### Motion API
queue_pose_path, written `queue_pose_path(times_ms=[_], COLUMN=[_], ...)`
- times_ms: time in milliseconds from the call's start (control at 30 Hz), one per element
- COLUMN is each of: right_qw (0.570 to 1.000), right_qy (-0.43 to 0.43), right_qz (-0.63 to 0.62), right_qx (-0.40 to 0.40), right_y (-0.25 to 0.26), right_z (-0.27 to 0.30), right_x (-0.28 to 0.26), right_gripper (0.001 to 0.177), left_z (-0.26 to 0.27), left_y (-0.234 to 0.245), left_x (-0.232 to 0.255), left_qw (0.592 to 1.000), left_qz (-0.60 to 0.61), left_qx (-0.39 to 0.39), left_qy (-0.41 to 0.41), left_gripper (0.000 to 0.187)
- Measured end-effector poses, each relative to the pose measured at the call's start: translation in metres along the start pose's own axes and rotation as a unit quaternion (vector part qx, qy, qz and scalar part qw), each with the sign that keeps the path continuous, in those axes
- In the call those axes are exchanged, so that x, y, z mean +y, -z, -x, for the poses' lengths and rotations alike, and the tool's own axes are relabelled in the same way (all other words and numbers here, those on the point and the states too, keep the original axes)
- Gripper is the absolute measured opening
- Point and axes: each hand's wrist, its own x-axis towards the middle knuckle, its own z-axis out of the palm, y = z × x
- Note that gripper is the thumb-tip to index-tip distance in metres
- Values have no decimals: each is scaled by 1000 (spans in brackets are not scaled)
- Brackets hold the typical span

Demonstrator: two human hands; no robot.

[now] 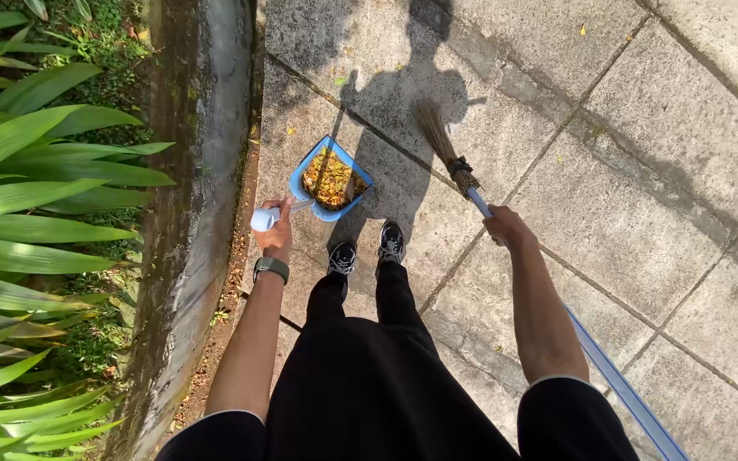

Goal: The recorder uses a broom and dustpan to sweep leaves and debris on an outdoor paved walkway.

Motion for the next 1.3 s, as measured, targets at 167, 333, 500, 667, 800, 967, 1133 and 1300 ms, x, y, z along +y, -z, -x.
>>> queue_pose_path(times_ms=[167,333,500,667,800,967,1133,1300], right_qw=[988,981,990,980,977,961,960,974], right_qy=[76,98,47,101,109,150,136,127], right_qz=[128,126,66,173,185,225,224,164], right_qx=[-52,-112,-117,9,11,-55,-102,-90], right_y=[-25,37,116,85,37,-16,38,94], right_z=[10,11,-1,-31,-38,-31,-16,-27], right_x=[5,52,61,19,-28,-33,-23,-40], right_gripper=[51,52,54,50,52,63,53,50], left_z=[-4,5,19,24,23,35,29,27], left_y=[-43,-52,-47,-48,-43,-23,-5,35], left_x=[-35,-51,-36,-56,-48,-37,-44,-33], left_qw=[998,995,996,993,968,984,984,983], left_qz=[58,82,46,59,132,18,20,52], left_qx=[-13,23,73,80,130,135,139,146], left_qy=[-14,-57,-19,-56,169,117,113,100], left_gripper=[27,27,18,16,24,19,17,20])
